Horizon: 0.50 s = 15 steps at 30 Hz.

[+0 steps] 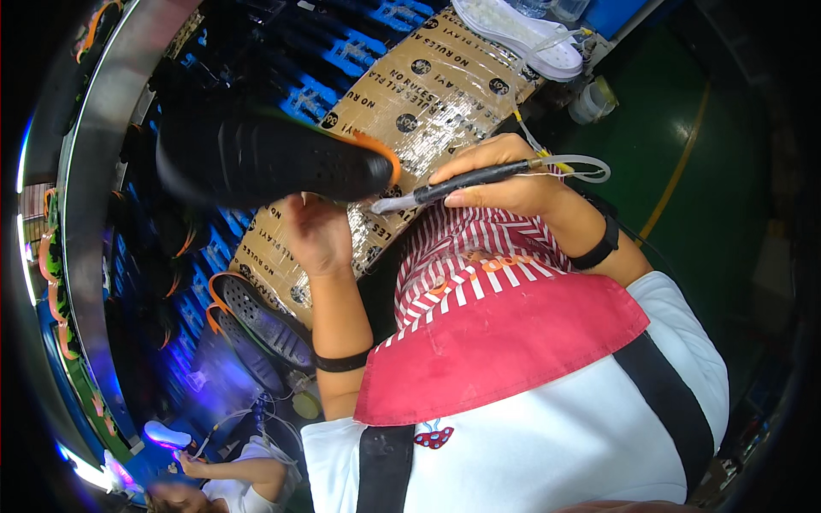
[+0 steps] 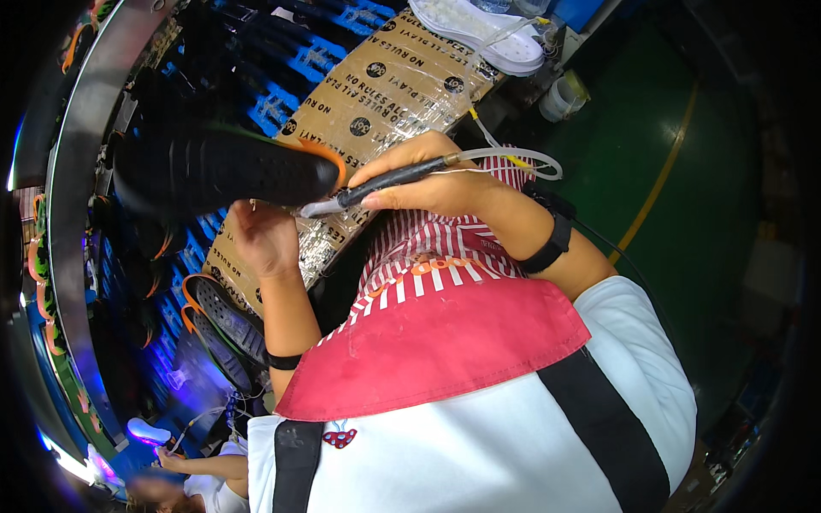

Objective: Applying adhesive to shoe soles using a brush tool at a manufacturing station.

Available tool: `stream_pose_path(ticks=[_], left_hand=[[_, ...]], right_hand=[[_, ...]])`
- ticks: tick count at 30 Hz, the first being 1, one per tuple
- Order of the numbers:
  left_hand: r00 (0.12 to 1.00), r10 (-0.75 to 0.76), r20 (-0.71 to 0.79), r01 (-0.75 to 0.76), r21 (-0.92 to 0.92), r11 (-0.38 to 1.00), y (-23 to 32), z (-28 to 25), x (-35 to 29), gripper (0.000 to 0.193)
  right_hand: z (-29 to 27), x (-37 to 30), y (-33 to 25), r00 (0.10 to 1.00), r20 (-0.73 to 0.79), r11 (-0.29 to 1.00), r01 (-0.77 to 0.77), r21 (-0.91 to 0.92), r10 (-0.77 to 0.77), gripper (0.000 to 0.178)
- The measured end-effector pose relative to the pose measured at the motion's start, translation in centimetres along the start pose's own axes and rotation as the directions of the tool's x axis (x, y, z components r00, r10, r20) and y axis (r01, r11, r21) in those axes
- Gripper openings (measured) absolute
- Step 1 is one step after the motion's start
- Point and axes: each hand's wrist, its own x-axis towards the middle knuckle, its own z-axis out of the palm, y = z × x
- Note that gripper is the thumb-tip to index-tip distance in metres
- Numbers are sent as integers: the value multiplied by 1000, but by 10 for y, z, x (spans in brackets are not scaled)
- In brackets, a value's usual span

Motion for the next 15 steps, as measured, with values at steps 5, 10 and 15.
stream_pose_path(ticks=[5, 10, 15], left_hand=[[966, -117, 232, 147, -118, 982, -10, -43, -6, 74], [915, -343, 211, 402, -456, 794, -24, -40, -38, 80], [830, -417, 371, 555, -475, 683, -39, -26, -57, 86]], right_hand=[[3, -5, 8, 993, -116, 994, -10, 111, 23, 23], [1, -6, 7, 977, -136, 963, -131, 234, 166, 23], [7, -2, 12, 986, -120, 955, -81, 286, 120, 25]])
